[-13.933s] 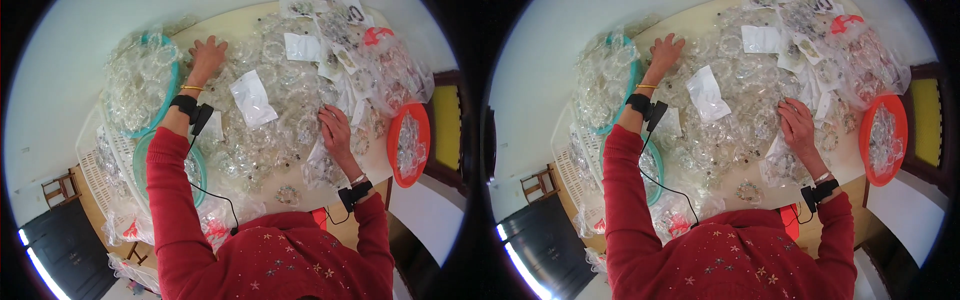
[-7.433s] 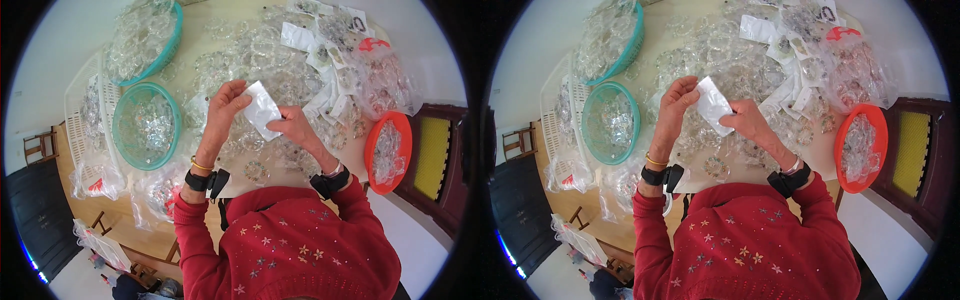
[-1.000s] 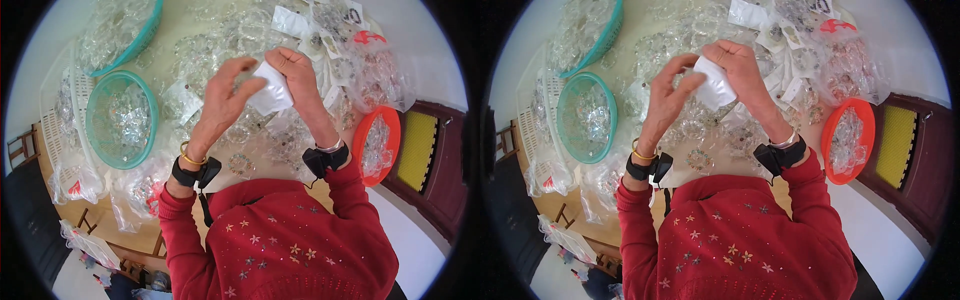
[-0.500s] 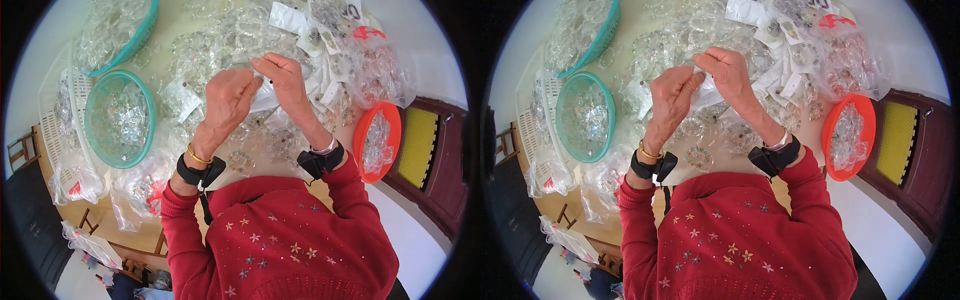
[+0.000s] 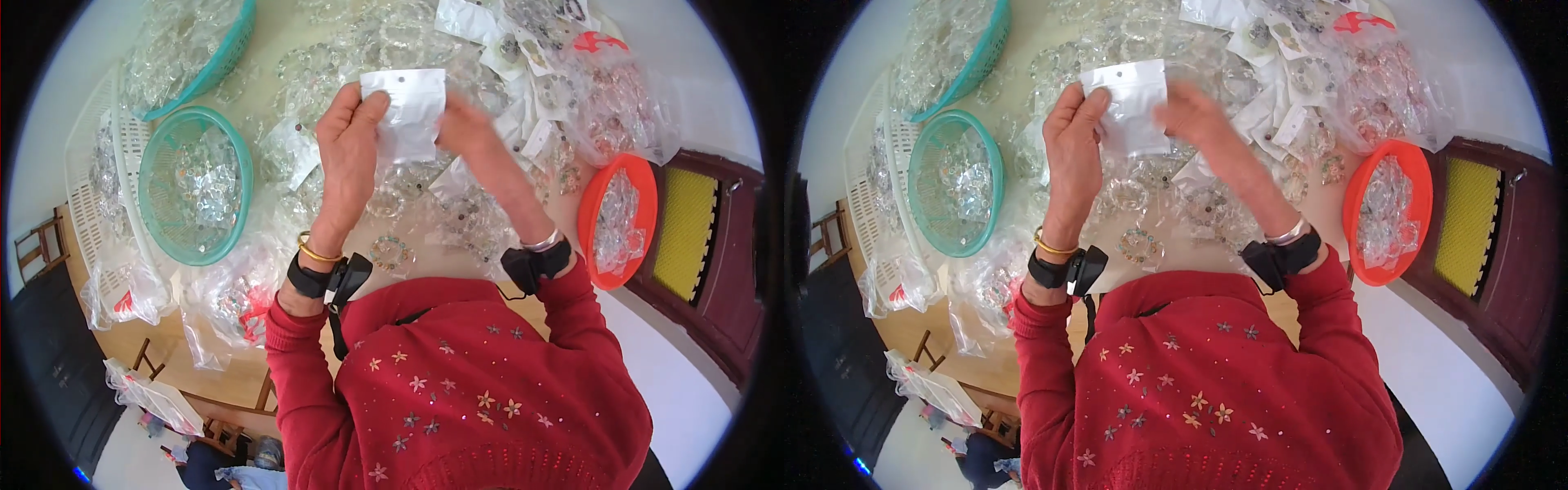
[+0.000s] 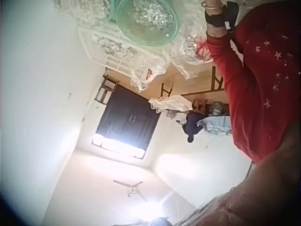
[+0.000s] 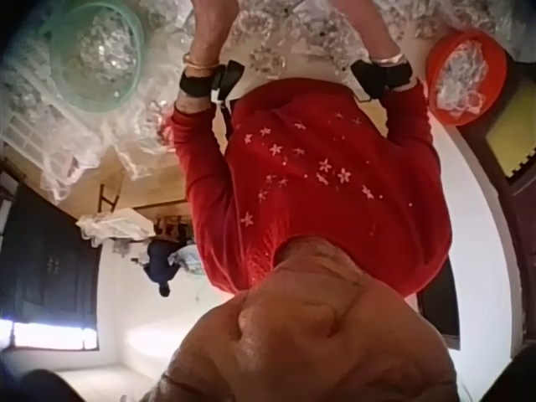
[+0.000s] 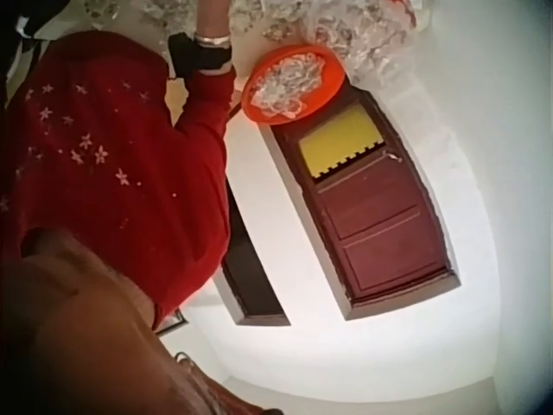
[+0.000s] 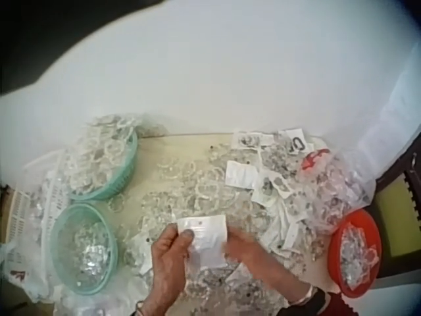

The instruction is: Sorting small clear plastic components and placing them into individual plastic bags.

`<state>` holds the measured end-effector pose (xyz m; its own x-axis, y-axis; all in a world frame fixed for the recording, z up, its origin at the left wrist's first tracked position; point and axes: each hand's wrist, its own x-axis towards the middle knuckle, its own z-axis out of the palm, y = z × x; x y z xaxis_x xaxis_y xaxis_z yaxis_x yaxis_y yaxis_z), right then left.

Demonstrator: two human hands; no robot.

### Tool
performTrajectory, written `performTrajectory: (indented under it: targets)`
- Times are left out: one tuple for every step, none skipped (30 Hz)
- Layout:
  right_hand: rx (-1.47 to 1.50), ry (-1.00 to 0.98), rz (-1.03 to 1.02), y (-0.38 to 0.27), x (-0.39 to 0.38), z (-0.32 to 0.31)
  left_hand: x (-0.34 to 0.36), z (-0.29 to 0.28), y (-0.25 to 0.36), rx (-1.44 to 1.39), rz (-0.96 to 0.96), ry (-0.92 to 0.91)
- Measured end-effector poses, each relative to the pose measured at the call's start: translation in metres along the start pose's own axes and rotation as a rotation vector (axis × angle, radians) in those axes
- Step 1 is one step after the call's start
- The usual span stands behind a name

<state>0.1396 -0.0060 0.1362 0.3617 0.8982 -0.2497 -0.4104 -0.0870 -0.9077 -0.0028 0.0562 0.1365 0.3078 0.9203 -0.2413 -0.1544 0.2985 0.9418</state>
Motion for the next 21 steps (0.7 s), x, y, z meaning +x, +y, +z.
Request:
performTrajectory:
  targets:
    - [-0.066,-0.125,0.056,0.015,-0.008,-0.002,0.002,0.002,0.001,-0.007,0.027,-0.041]
    - [-0.136,-0.240,0.108,0.022,-0.010,-0.009,0.006,0.008,0.001,-0.017,0.054,-0.092]
    - [-0.141,-0.220,0.094,0.022,-0.010,-0.018,0.007,0.009,0.000,-0.023,0.056,-0.116]
    - [-0.129,-0.109,0.113,0.020,-0.010,-0.026,0.007,0.004,-0.003,-0.049,0.088,-0.075]
    - [-0.114,0.001,0.133,0.018,-0.010,-0.035,0.005,-0.003,-0.007,-0.075,0.117,-0.032]
    - [-0.095,0.095,0.160,0.018,-0.010,-0.040,0.001,-0.015,-0.010,-0.071,0.120,-0.040]
    - [-0.011,0.196,0.070,0.015,-0.004,-0.056,-0.003,-0.028,-0.015,0.103,0.126,-0.035]
    - [0.073,0.294,-0.016,0.008,0.007,-0.081,-0.008,-0.035,-0.021,0.278,0.131,-0.026]
    - [0.122,0.328,-0.074,-0.002,0.017,-0.107,-0.016,-0.040,-0.028,0.284,0.129,-0.018]
    - [0.169,0.366,-0.129,-0.013,0.026,-0.139,-0.024,-0.045,-0.037,0.505,0.271,-0.084]
    - [0.314,0.326,-0.228,-0.027,0.035,-0.167,-0.033,-0.052,-0.043,0.731,0.405,-0.146]
    - [0.460,0.286,-0.324,-0.035,0.039,-0.193,-0.042,-0.058,-0.047,0.957,0.534,-0.213]
    - [0.469,0.283,-0.294,-0.043,0.038,-0.198,-0.049,-0.062,-0.047,0.973,0.508,-0.202]
    - [0.450,0.342,-0.226,-0.055,0.037,-0.199,-0.054,-0.060,-0.045,1.018,0.534,-0.203]
    - [0.428,0.399,-0.159,-0.055,0.036,-0.196,-0.058,-0.058,-0.044,1.062,0.561,-0.206]
    - [0.429,0.389,-0.135,-0.046,0.034,-0.186,-0.060,-0.057,-0.044,1.102,0.595,-0.203]
    - [0.296,0.270,-0.060,-0.032,0.027,-0.176,-0.064,-0.062,-0.048,1.111,0.576,-0.188]
    - [0.163,0.148,0.011,-0.017,0.018,-0.163,-0.068,-0.070,-0.054,1.021,0.482,-0.133]
    - [0.031,0.024,0.073,-0.008,0.008,-0.145,-0.071,-0.076,-0.060,0.928,0.396,-0.078]
    - [-0.110,-0.006,0.126,0.001,-0.007,-0.114,-0.073,-0.081,-0.063,0.830,0.314,-0.027]
    - [-0.252,-0.030,0.174,0.009,-0.022,-0.083,-0.073,-0.083,-0.062,0.829,0.310,-0.023]
